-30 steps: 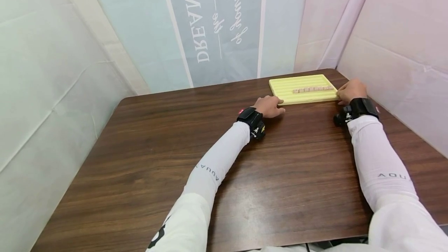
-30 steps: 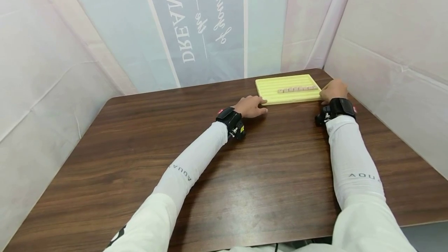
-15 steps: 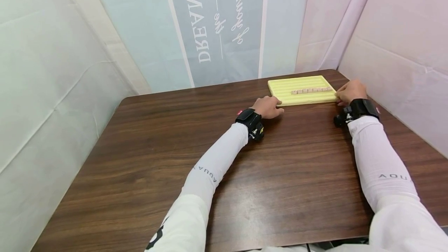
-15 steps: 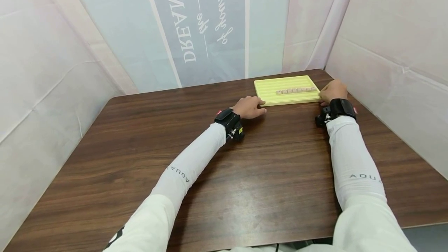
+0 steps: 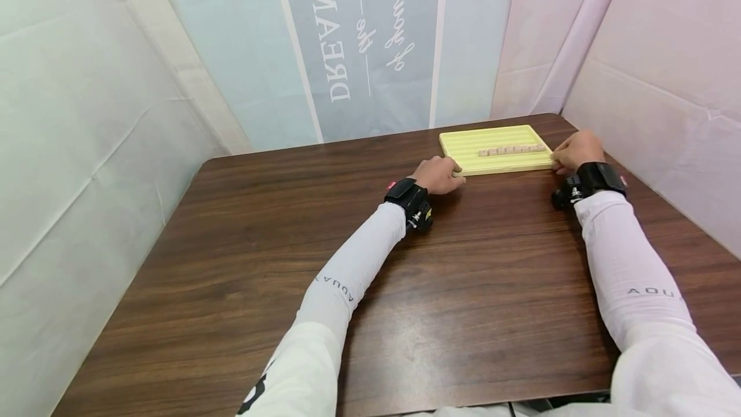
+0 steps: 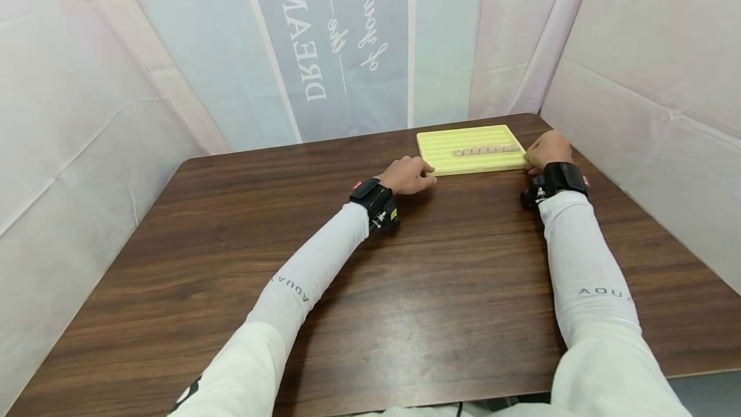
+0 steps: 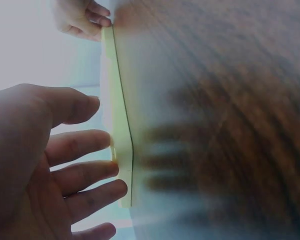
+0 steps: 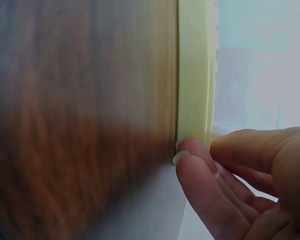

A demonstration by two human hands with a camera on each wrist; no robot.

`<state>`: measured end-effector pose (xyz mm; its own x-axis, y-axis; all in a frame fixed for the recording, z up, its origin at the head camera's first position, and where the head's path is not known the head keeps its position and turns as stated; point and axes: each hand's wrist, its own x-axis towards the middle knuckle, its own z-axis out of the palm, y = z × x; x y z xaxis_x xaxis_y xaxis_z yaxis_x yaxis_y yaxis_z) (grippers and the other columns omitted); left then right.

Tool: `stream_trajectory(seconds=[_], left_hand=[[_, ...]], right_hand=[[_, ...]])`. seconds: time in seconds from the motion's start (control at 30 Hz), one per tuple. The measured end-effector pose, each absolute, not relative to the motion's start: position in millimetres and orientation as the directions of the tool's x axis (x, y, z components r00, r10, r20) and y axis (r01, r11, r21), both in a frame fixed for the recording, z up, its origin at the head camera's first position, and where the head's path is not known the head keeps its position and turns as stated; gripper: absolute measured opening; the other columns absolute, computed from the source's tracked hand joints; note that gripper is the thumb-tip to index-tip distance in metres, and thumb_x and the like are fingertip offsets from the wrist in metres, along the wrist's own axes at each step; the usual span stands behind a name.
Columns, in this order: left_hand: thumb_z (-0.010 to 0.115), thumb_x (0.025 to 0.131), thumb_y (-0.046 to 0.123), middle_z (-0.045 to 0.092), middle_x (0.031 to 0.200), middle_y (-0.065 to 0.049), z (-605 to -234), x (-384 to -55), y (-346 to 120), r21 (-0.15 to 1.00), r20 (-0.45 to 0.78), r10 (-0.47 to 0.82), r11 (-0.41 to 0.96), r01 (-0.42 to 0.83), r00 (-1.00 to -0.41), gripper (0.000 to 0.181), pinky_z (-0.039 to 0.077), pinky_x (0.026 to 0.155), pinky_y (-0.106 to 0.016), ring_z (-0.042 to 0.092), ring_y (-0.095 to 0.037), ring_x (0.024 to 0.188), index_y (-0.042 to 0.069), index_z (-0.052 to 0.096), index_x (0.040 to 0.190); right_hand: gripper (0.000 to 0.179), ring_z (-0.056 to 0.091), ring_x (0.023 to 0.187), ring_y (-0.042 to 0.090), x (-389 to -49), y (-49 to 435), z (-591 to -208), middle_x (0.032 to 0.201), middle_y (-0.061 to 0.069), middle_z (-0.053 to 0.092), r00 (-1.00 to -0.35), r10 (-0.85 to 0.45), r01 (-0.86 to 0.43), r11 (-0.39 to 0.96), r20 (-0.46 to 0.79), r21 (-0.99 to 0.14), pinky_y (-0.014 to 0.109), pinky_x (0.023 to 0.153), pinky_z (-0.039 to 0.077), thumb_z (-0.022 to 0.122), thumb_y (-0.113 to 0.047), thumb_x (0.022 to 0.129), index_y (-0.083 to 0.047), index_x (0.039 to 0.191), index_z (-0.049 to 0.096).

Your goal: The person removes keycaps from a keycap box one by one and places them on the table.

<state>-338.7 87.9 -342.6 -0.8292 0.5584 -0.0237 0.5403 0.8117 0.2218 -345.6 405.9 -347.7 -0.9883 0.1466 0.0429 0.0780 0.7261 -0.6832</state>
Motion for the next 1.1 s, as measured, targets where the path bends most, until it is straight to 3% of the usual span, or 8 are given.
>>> stream_trajectory(seconds=[0.6,0.73,0.87,1.1], left_hand=[[0.048,0.101,0.038,0.058,0.138,0.004,-340.3,-335.8,69.9,0.217,-0.048,0.583,0.799,0.561,-0.811,0.042,0.049,0.1,-0.028,0.058,-0.012,0.121,0.02,0.053,0.139],[0.048,0.101,0.039,0.062,0.133,0.003,-340.2,-336.4,64.3,0.227,-0.047,0.592,0.791,0.568,-0.805,0.043,0.049,0.088,-0.023,0.062,-0.009,0.106,0.019,0.053,0.139],[0.049,0.1,0.038,0.065,0.127,0.001,-339.4,-337.0,57.5,0.252,-0.054,0.606,0.777,0.576,-0.794,0.045,0.04,0.075,-0.023,0.057,-0.01,0.088,0.018,0.05,0.141],[0.048,0.1,0.041,0.057,0.139,0.003,-340.5,-338.1,52.1,0.206,-0.084,0.603,0.79,0.578,-0.793,0.047,0.043,0.081,-0.025,0.059,-0.009,0.104,0.02,0.048,0.142]], right_hand=[[0.031,0.066,0.044,0.015,-349.8,394.2,-345.6,0.05,0.003,0.067,-0.994,0.106,0.06,0.747,0.029,-0.662,0.029,0.044,0.055,0.057,0.0,0.08,0.022,0.102,0.064],[0.03,0.066,0.044,0.013,-350.6,390.2,-343.9,0.05,0.002,0.067,-0.994,0.105,0.063,0.767,0.029,-0.639,0.027,0.045,0.054,0.059,-0.001,0.08,0.02,0.101,0.066],[0.028,0.066,0.044,0.012,-350.0,385.7,-342.3,0.05,0.001,0.067,-0.993,0.112,0.066,0.791,0.038,-0.608,0.019,0.045,0.051,0.061,-0.002,0.079,0.016,0.098,0.069],[0.027,0.067,0.045,0.014,-352.9,384.6,-343.3,0.05,0.001,0.067,-0.996,0.087,0.063,0.784,0.009,-0.618,0.025,0.046,0.054,0.06,-0.001,0.078,0.016,0.096,0.07]])
